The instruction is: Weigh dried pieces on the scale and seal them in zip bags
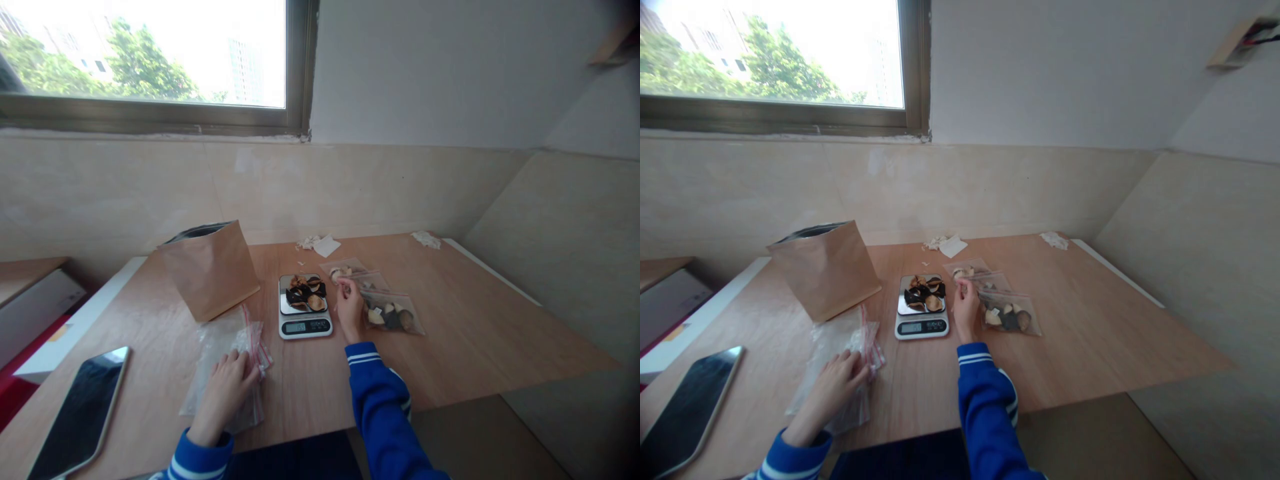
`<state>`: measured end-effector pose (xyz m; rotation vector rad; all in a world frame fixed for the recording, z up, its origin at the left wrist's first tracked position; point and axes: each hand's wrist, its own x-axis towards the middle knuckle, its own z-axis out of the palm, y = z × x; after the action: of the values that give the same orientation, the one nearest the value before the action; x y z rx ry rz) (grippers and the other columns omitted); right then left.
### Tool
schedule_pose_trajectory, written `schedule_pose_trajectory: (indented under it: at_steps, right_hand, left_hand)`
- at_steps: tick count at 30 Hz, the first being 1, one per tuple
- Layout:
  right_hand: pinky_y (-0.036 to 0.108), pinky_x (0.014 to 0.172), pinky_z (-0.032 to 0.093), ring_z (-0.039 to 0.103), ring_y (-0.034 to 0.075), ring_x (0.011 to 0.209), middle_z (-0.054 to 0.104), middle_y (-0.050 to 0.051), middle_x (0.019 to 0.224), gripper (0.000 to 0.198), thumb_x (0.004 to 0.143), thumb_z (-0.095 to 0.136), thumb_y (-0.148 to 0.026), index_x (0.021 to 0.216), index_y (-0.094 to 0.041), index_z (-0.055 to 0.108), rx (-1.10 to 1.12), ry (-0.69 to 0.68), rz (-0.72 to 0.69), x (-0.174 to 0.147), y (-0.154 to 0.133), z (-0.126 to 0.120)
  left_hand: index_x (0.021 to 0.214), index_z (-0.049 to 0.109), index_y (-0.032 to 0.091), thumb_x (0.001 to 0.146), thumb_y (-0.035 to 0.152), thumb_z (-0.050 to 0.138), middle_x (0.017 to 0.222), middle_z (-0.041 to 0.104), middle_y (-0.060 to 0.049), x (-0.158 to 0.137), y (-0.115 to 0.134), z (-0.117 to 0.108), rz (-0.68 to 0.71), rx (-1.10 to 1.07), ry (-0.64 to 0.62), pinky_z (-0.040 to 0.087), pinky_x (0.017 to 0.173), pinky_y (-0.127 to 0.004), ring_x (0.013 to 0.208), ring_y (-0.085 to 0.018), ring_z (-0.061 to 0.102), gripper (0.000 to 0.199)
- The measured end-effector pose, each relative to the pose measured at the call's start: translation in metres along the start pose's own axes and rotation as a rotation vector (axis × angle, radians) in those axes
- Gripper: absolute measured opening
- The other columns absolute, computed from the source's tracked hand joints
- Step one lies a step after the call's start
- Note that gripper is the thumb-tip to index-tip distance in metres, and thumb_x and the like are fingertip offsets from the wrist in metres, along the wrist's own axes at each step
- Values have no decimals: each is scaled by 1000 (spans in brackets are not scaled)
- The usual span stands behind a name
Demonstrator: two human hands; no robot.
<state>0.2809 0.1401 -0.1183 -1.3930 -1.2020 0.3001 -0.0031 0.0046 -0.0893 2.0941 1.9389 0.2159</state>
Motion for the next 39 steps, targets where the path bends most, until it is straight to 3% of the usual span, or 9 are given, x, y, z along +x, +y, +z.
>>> schedule_pose_trajectory:
  at_steps: [4, 8, 11, 15, 22, 26, 31, 34, 39]
  right_hand:
    - [38, 82, 49, 62, 24, 93, 67, 13, 102, 25, 90, 42, -31, 98, -19, 62, -71, 22, -146, -3, -15, -7]
    - [34, 78, 48, 61, 22, 88, 65, 10, 95, 22, 92, 42, -32, 93, -21, 61, 18, -95, -203, -32, -49, -12]
    - [29, 65, 48, 60, 18, 75, 65, 7, 94, 22, 94, 42, -35, 97, -23, 60, 140, -316, -103, -76, -81, -11]
    - [28, 68, 49, 63, 18, 79, 67, 5, 96, 28, 93, 47, -45, 110, -24, 56, 307, -649, 119, -126, -113, -10]
    - [25, 64, 46, 60, 15, 74, 65, 3, 90, 30, 90, 52, -51, 100, -23, 57, 422, -728, 198, -125, -136, -22]
    - [23, 54, 41, 56, 14, 62, 60, 0, 72, 27, 89, 52, -48, 85, -22, 54, 376, -620, 220, -122, -123, -17]
    - [24, 44, 38, 48, 14, 49, 50, -4, 57, 35, 85, 53, -56, 74, -23, 50, 354, -454, 330, -114, -92, -13]
    - [28, 56, 49, 60, 18, 68, 64, 4, 78, 29, 89, 51, -49, 86, -22, 59, 284, -503, 174, -101, -85, -18]
    - [44, 95, 47, 53, 26, 115, 58, 12, 118, 28, 92, 48, -35, 117, -24, 57, 23, -275, -192, -57, -73, -19]
  left_hand:
    - [77, 57, 20, 92, 32, 32, 81, 64, -8, 1, -1, -3, 24, -165, 30, 39, 75, -37, 81, -24, 59, 31]
    - [76, 53, 21, 92, 42, 36, 75, 62, -5, 3, 7, -1, 78, -417, 169, 42, 72, -34, 73, -21, 58, 32]
    - [73, 49, 22, 91, 46, 38, 71, 58, -3, 1, 26, -4, 133, -599, 248, 44, 68, -31, 68, -18, 56, 32]
    - [79, 51, 21, 93, 46, 36, 75, 57, -3, -8, 53, -11, 211, -789, 250, 47, 69, -30, 71, -17, 56, 32]
    - [78, 51, 22, 91, 53, 37, 69, 53, -2, -8, 60, -13, 199, -889, 282, 47, 62, -28, 65, -16, 53, 36]
    - [70, 47, 23, 92, 52, 33, 64, 51, -1, -3, 58, -15, 169, -928, 392, 45, 61, -28, 61, -16, 51, 40]
    - [66, 42, 23, 90, 45, 38, 58, 44, 3, 12, 52, -30, -38, -1010, 658, 38, 54, -25, 55, -14, 44, 33]
    - [59, 35, 23, 84, 40, 43, 53, 36, 5, 29, 50, -43, -88, -973, 681, 32, 49, -24, 50, -12, 37, 32]
    - [53, 31, 22, 78, 35, 44, 47, 33, 5, 63, 52, -49, -152, -885, 609, 27, 50, -24, 49, -12, 35, 31]
